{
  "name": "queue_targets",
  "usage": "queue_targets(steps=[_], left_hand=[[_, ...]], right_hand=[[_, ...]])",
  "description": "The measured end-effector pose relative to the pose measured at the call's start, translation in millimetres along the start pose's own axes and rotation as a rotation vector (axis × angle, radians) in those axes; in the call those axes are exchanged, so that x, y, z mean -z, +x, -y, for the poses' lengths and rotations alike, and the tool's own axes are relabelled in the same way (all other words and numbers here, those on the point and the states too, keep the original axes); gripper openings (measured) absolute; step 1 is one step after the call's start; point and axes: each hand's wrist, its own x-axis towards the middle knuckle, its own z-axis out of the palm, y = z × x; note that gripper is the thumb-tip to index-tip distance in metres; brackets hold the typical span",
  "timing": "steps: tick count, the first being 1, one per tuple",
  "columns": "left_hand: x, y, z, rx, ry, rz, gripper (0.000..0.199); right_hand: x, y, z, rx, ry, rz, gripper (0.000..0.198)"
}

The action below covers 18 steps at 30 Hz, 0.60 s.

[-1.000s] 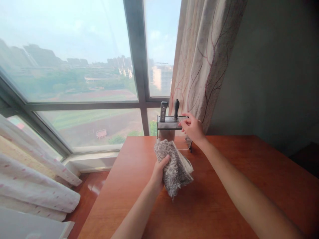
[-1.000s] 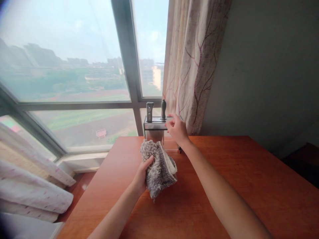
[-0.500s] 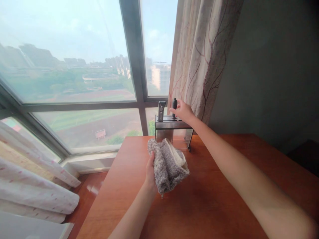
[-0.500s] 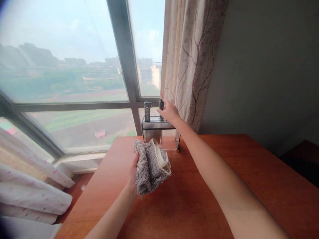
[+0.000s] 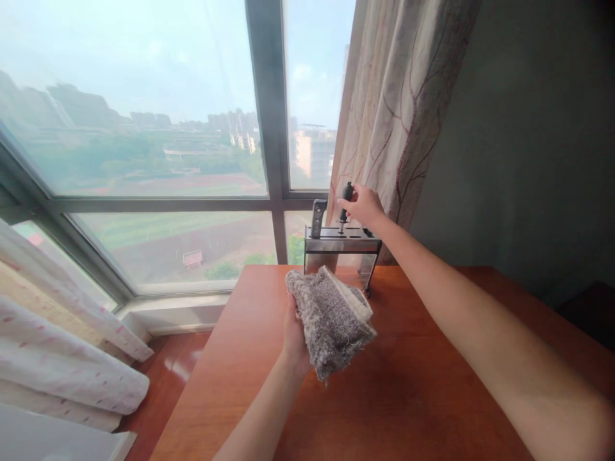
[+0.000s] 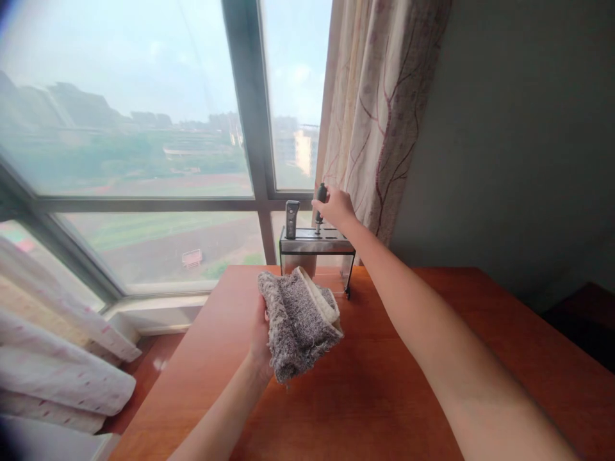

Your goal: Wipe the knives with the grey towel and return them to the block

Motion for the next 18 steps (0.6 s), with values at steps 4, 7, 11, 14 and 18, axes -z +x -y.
queue_targets(steps=[4,7,11,14,18], left_hand=[[-3.2,-1.3,-1.3,0.032,0.007,0.026,0.074],[-7.1,-2.2,-1.9,0.062,-0.001,0.005,0.078],[-8.4,-1.0,-1.3,0.070,0.002,-0.004,0.081],[-4.5,0.3,-0.2,0.060,0.005,0.005,0.080],[1.7,0.6,1.5,0.048,0.000,0.041,0.074]], right_hand=[[16.4,14.4,14.3,0.038,0.016,-0.057,0.018],[29.9,26.6,25.7,0.067,0.023,-0.103,0.016],[49.3,44.8,36.7,0.135,0.052,-0.165,0.015],[65.4,56.8,43.8,0.192,0.092,-0.208,0.017],[88.8,64.5,56.6,0.232,0.117,-0.211,0.020]])
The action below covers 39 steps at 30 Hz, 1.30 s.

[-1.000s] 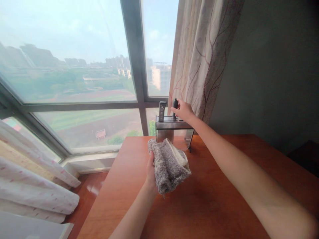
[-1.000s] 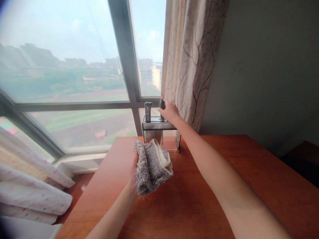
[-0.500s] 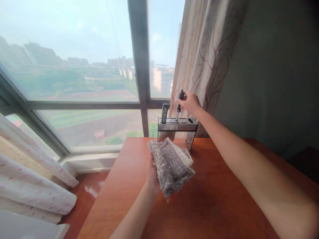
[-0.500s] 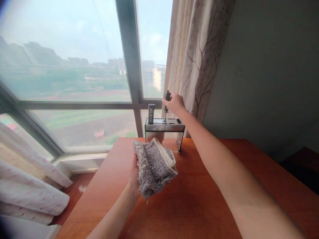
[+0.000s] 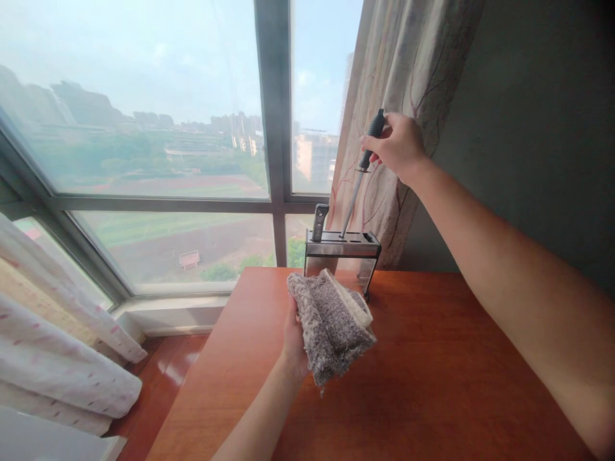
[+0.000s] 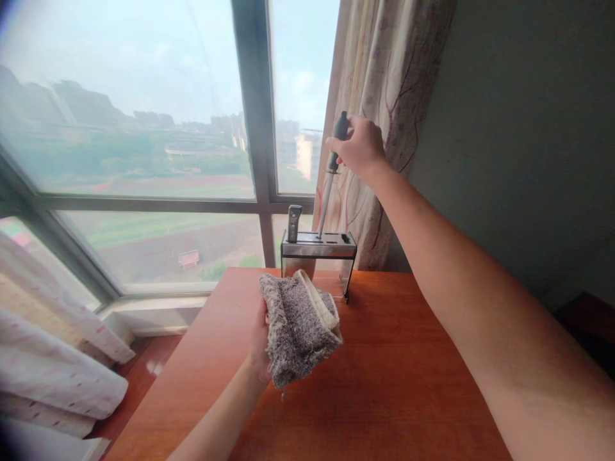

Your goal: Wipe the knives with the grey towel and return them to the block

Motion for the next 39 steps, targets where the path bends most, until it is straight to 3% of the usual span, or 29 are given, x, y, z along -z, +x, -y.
queue_targets(steps=[6,11,18,22,25,29,35,39], left_hand=[[0.6,-0.1,0.5,0.018,0.013,0.033,0.075],[3.5,1.0,-0.6,-0.004,0.023,0.041,0.077],[-4.2,-3.8,-11.9,-0.080,0.002,0.022,0.070],[-16.3,-9.2,-24.3,-0.242,0.018,-0.068,0.059],[-19.7,-10.5,-32.3,-0.341,0.026,-0.099,0.059],[-16.9,-9.0,-38.4,-0.432,0.039,-0.167,0.051],[-14.9,-7.1,-43.0,-0.567,0.074,-0.367,0.040],[-13.7,-8.7,-43.6,-0.579,0.110,-0.390,0.041]], right_hand=[[25.8,-0.5,22.8,0.000,0.046,-0.068,0.021],[43.3,-32.8,34.8,-0.003,0.261,-0.111,0.021],[55.7,-129.5,39.2,-0.084,0.519,-0.285,0.019],[39.6,-214.9,40.1,-0.290,0.633,-0.346,0.025],[17.8,-278.8,37.1,-0.500,0.729,-0.306,0.030],[-7.4,-334.3,18.5,-0.726,0.791,-0.069,0.028],[-21.6,-358.9,-20.3,-0.789,0.680,0.173,0.031],[-25.0,-364.3,-30.3,-0.830,0.672,0.293,0.038]])
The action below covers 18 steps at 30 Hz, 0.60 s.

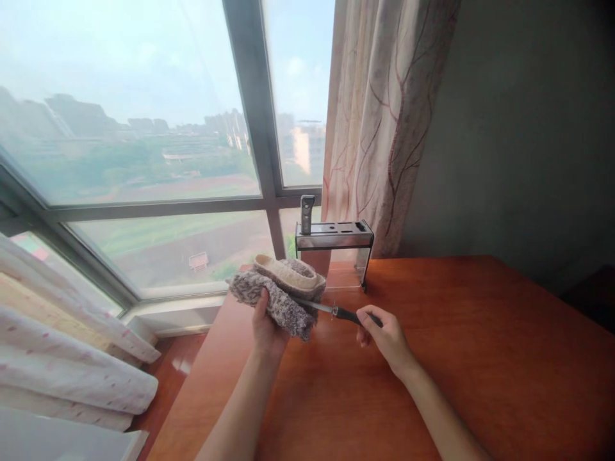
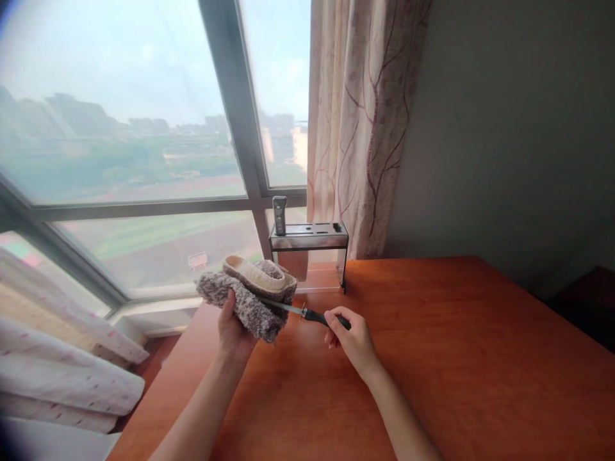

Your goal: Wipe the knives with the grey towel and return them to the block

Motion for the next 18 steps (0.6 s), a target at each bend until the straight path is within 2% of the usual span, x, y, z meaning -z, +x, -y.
queue_targets(steps=[3,6,10,15,18], left_hand=[[3.3,-2.4,2.7,0.021,0.020,0.046,0.044],[5.6,-6.1,10.5,0.080,0.043,0.067,0.045],[5.8,-9.6,23.8,0.150,0.086,0.061,0.041],[5.2,-8.6,29.1,0.151,0.118,0.009,0.038],[5.1,-8.4,29.8,0.161,0.120,0.009,0.037]], right_hand=[[-2.4,-0.2,-5.6,-0.104,0.004,0.038,0.049],[-7.5,-1.8,-9.9,-0.134,0.003,0.049,0.051],[-13.9,-4.3,-13.0,-0.040,-0.032,0.049,0.049],[-17.1,-4.5,-16.5,0.045,-0.133,0.055,0.040],[-17.5,-4.9,-16.3,0.192,-0.269,0.016,0.031]])
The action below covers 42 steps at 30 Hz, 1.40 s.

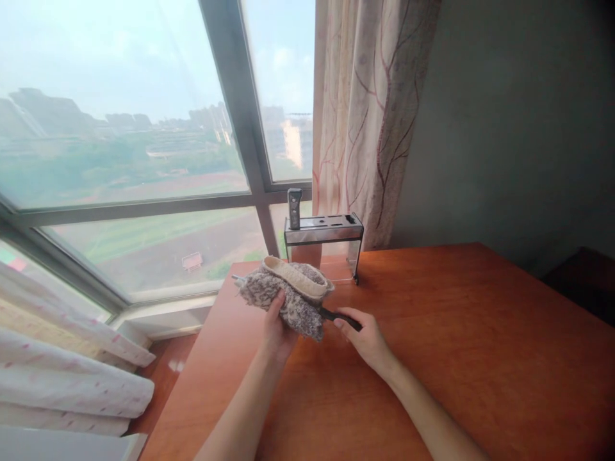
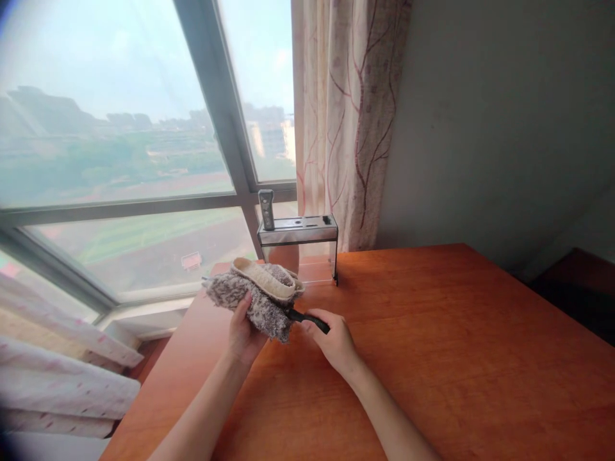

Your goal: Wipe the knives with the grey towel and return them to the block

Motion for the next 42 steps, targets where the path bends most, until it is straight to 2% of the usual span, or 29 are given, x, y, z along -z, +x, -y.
queue_targets(steps=[4,9,14,20,26,30,33,37,42], left_hand=[[-0.2,-0.5,5.7,0.061,0.027,0.011,0.039],[-3.3,-0.8,9.2,0.071,0.046,-0.008,0.043],[-7.7,1.4,-4.0,-0.032,0.054,-0.048,0.039],[-5.4,12.0,-35.3,-0.190,-0.049,-0.080,0.034],[4.5,18.2,-57.8,-0.276,-0.173,-0.090,0.036],[12.2,20.7,-61.1,-0.345,-0.186,-0.042,0.041],[15.1,23.2,-61.6,-0.377,-0.188,-0.021,0.044],[12.2,24.4,-58.5,-0.396,-0.226,-0.063,0.044],[3.6,19.1,-39.3,-0.314,-0.155,-0.142,0.041]], right_hand=[[1.4,-2.3,4.6,0.241,-0.212,-0.042,0.021],[4.5,-4.6,9.8,0.309,-0.324,-0.054,0.022],[10.7,-2.3,11.5,0.288,-0.304,-0.062,0.021],[23.5,1.0,15.6,0.245,-0.255,-0.104,0.019],[25.4,0.8,17.7,0.166,-0.174,-0.035,0.022],[15.8,-2.1,14.8,0.048,-0.137,0.093,0.036],[6.7,-4.2,12.0,0.001,-0.102,0.106,0.041],[-4.1,-6.7,9.2,-0.010,-0.097,0.085,0.036],[-16.4,-10.5,7.5,0.051,-0.116,0.104,0.026]])
